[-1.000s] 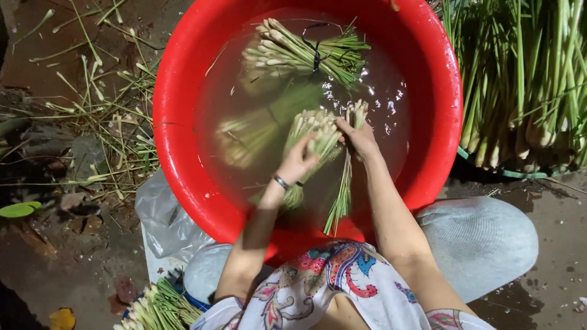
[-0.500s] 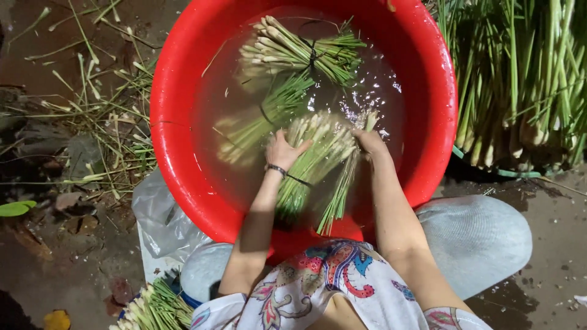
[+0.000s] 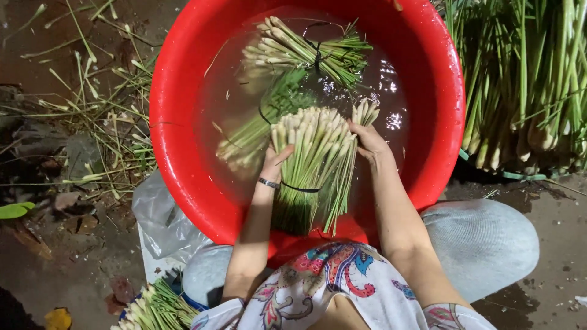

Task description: Washing lemongrass stalks in a basin of water and securing them into bundles using rubber bands.

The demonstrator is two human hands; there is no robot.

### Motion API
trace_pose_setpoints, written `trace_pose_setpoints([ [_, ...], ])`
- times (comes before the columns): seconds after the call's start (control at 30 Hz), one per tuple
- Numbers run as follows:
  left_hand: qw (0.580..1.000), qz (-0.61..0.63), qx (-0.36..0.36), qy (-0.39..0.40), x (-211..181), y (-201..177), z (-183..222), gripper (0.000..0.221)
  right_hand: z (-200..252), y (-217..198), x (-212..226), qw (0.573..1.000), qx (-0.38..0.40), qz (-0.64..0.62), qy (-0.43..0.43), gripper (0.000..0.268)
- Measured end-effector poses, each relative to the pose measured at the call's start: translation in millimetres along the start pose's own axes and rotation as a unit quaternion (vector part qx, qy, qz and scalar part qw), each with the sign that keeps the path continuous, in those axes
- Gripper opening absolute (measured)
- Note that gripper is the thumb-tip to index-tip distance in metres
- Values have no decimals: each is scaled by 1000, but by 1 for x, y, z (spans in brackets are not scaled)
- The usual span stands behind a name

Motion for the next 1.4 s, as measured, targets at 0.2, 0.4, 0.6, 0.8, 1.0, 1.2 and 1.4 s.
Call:
trace_pose_setpoints([
  [0.2,995,79,-65,21,-27,-1,26,54,19,19,24,1000,-16,10,2,48],
  [0.4,990,108,-95,10,-1,-17,3,53,51,41,65,983,-95,154,-23,66],
  [0.6,990,70,-122,34,-24,-4,7,59,114,123,152,954,-97,231,-166,57],
  [0.8,988,32,-147,37,-65,18,28,70,66,112,79,923,-7,376,-87,59],
  [1.0,987,32,-153,35,-72,24,32,71,61,96,64,945,-12,324,-41,44],
  [1.2,991,42,-127,21,-31,0,8,74,64,94,80,987,45,149,-31,26],
  [1.4,992,77,-102,15,-12,-15,-9,68,104,109,148,996,55,11,-72,25],
])
Point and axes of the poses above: each hand's wrist, its own z-axis away from the middle knuckle, its own y-axis out of the palm, x = y × z, the point moved 2 cm from there along -z, towards the middle knuckle, and after that the axes turned 3 degrees about -y, right-handed, at the moved point
